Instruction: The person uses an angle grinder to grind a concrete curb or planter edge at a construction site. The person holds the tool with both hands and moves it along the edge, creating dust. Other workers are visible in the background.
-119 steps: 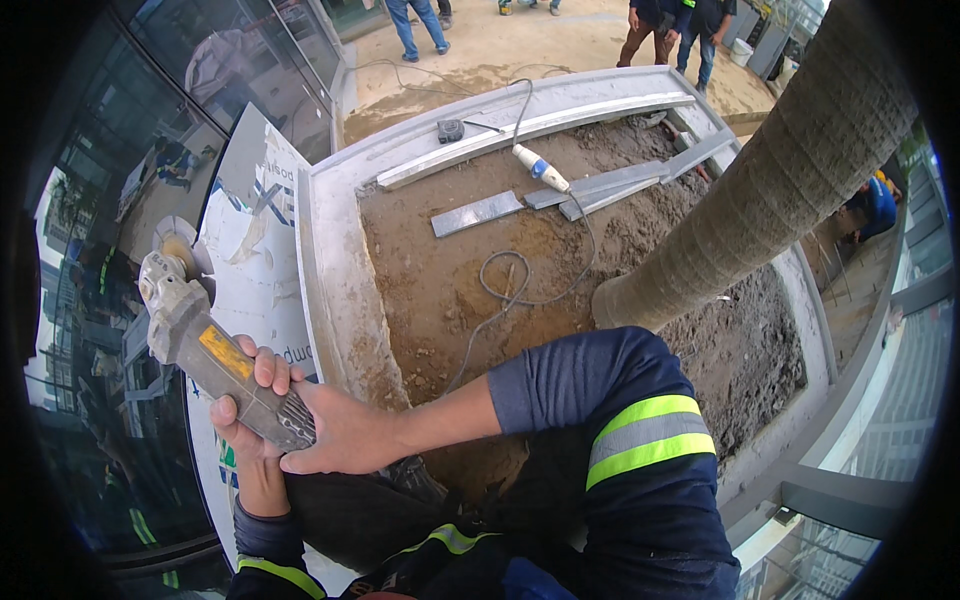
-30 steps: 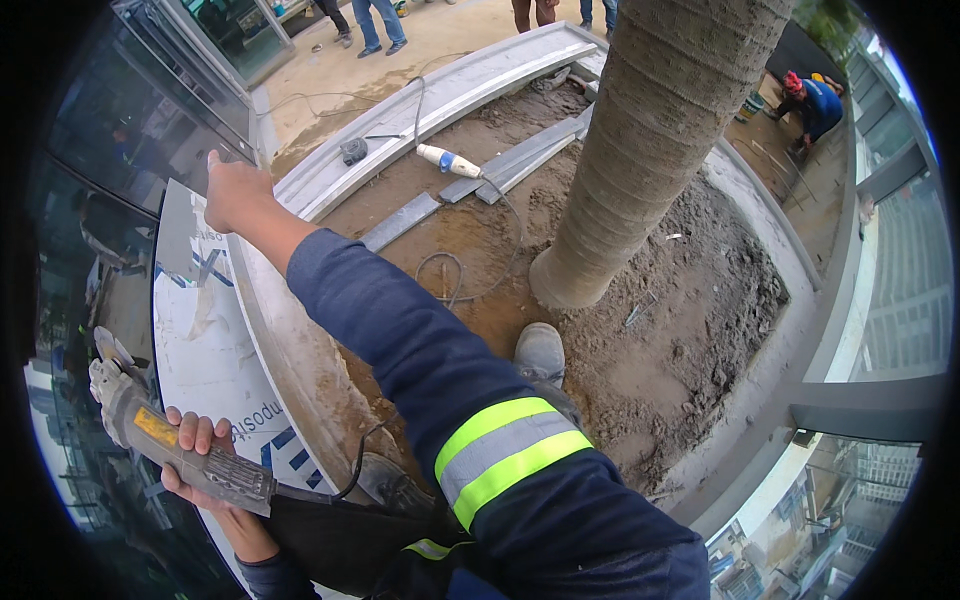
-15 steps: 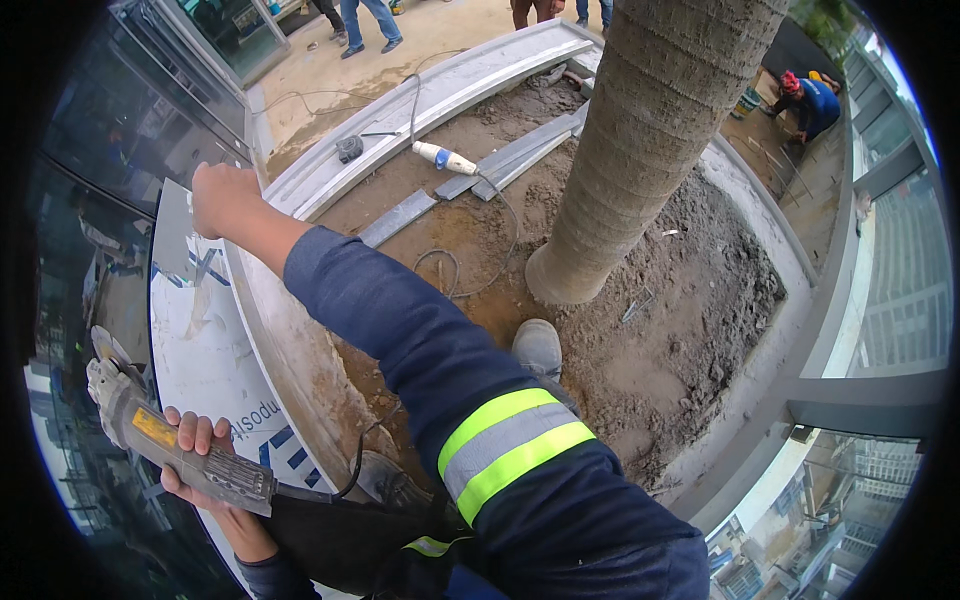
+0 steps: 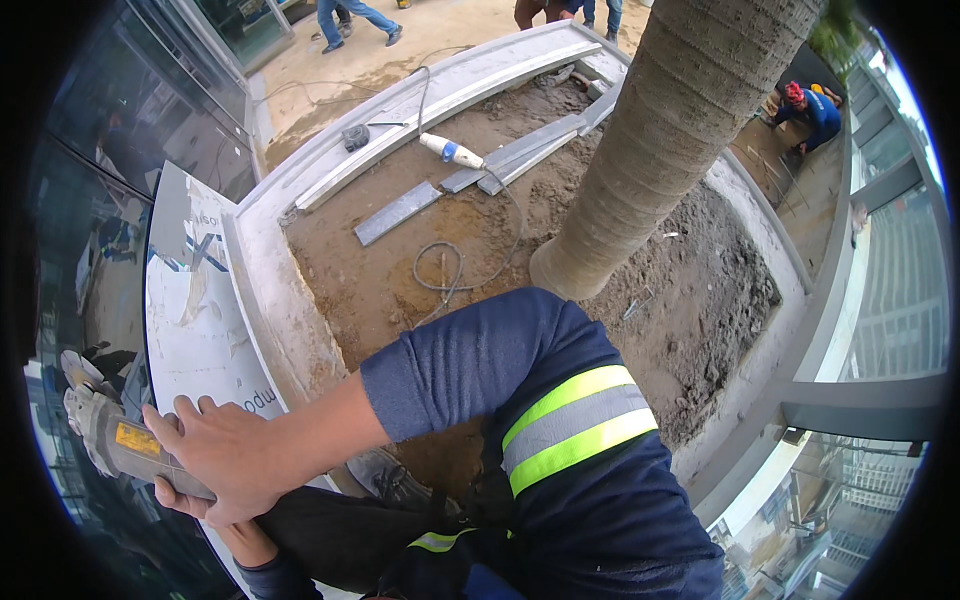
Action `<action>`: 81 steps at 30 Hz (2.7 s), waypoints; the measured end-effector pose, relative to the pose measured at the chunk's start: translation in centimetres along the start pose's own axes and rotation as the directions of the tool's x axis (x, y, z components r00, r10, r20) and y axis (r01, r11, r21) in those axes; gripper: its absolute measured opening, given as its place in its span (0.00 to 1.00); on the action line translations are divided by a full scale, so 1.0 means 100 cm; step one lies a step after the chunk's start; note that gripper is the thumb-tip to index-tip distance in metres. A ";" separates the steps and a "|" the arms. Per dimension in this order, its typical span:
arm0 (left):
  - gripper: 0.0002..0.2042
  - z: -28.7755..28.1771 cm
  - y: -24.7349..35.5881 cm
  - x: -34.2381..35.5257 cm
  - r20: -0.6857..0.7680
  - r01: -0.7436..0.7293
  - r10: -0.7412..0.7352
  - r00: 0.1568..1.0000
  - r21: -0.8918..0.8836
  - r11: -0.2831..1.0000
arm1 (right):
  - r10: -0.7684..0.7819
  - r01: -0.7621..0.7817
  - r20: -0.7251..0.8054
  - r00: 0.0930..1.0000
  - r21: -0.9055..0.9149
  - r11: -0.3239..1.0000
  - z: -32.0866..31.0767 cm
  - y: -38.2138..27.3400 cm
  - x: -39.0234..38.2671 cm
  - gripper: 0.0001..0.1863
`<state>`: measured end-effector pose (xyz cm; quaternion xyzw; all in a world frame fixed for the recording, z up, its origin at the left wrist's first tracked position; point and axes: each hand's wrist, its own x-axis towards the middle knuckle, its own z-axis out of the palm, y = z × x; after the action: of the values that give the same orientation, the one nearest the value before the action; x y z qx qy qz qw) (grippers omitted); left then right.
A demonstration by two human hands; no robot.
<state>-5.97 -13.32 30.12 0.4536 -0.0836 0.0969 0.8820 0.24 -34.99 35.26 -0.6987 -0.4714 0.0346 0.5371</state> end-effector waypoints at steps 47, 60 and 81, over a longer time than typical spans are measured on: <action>0.48 0.016 -0.010 -0.003 -0.153 0.194 -0.160 0.975 0.235 0.952 | 0.083 -0.071 -0.085 0.993 0.130 0.989 0.031 0.018 0.006 0.50; 0.48 0.033 -0.014 0.004 -0.172 0.143 -0.110 0.979 0.193 0.971 | 0.083 -0.070 -0.110 0.990 0.118 0.990 0.035 0.019 0.002 0.48; 0.47 0.005 -0.013 0.005 -0.087 0.087 -0.071 0.994 0.203 0.975 | 0.046 -0.030 -0.146 0.988 0.114 0.993 0.040 0.024 0.005 0.49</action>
<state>-5.16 -14.44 29.55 0.5414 -0.0198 0.0879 0.8359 -0.21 -31.75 31.91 -0.6771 -0.4140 0.0190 0.6081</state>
